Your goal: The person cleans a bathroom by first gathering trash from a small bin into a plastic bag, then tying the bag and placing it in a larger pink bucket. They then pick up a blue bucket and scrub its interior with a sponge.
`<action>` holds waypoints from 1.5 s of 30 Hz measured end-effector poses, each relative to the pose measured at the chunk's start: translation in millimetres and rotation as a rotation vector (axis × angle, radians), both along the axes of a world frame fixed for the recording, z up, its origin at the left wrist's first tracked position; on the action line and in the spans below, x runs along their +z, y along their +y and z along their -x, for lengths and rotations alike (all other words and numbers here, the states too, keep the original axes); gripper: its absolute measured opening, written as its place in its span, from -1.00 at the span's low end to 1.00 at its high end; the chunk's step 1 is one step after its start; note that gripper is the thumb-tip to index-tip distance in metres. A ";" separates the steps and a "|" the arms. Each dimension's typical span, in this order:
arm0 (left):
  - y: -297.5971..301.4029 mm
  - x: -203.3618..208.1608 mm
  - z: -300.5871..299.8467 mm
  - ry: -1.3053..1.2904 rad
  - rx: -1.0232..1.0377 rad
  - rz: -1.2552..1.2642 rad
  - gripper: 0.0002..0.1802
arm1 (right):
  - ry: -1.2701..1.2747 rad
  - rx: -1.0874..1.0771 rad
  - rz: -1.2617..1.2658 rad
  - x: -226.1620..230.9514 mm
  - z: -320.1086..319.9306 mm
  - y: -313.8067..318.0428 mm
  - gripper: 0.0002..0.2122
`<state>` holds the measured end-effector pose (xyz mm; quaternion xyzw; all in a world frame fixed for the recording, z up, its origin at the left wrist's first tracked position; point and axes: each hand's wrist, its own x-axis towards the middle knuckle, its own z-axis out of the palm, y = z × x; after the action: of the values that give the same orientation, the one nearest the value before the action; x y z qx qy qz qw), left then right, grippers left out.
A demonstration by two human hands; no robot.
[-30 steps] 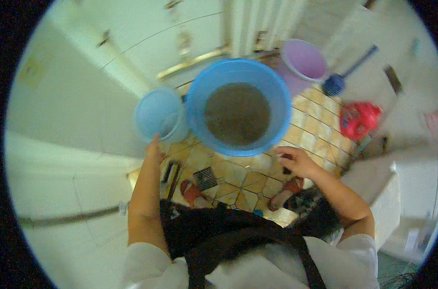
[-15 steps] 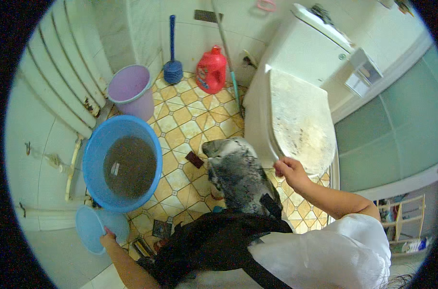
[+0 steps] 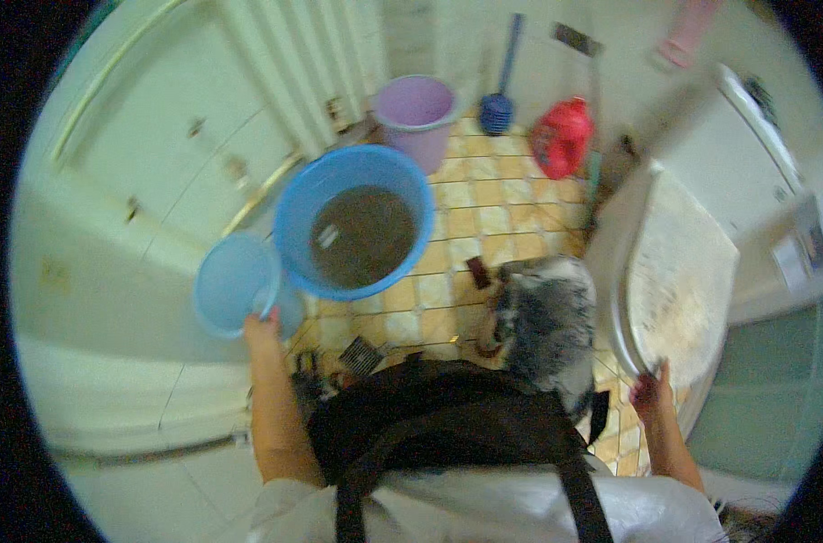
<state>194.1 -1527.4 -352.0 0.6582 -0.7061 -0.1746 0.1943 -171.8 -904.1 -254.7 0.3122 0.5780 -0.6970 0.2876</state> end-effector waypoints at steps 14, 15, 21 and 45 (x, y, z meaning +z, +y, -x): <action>68.7 88.6 53.4 1.464 0.433 -0.464 -0.77 | 0.247 -0.196 -0.349 -20.4 -16.3 -4.4 -0.56; 75.2 92.9 57.0 1.451 0.402 -0.469 -0.75 | 0.202 -0.164 -0.313 -15.1 -14.4 -4.0 -0.55; 91.7 88.7 67.6 1.393 0.256 -0.556 -0.60 | 0.083 -0.020 -0.199 -3.4 -7.9 6.7 -0.52; 135.7 93.5 110.8 1.216 -0.032 -0.658 -0.53 | 0.343 -0.148 -0.301 -8.9 -17.9 -7.5 -0.54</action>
<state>83.3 -1391.6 -258.5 0.4576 -0.3918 -0.7207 0.3431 -153.8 -911.6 -263.6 0.2700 0.6912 -0.6651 0.0837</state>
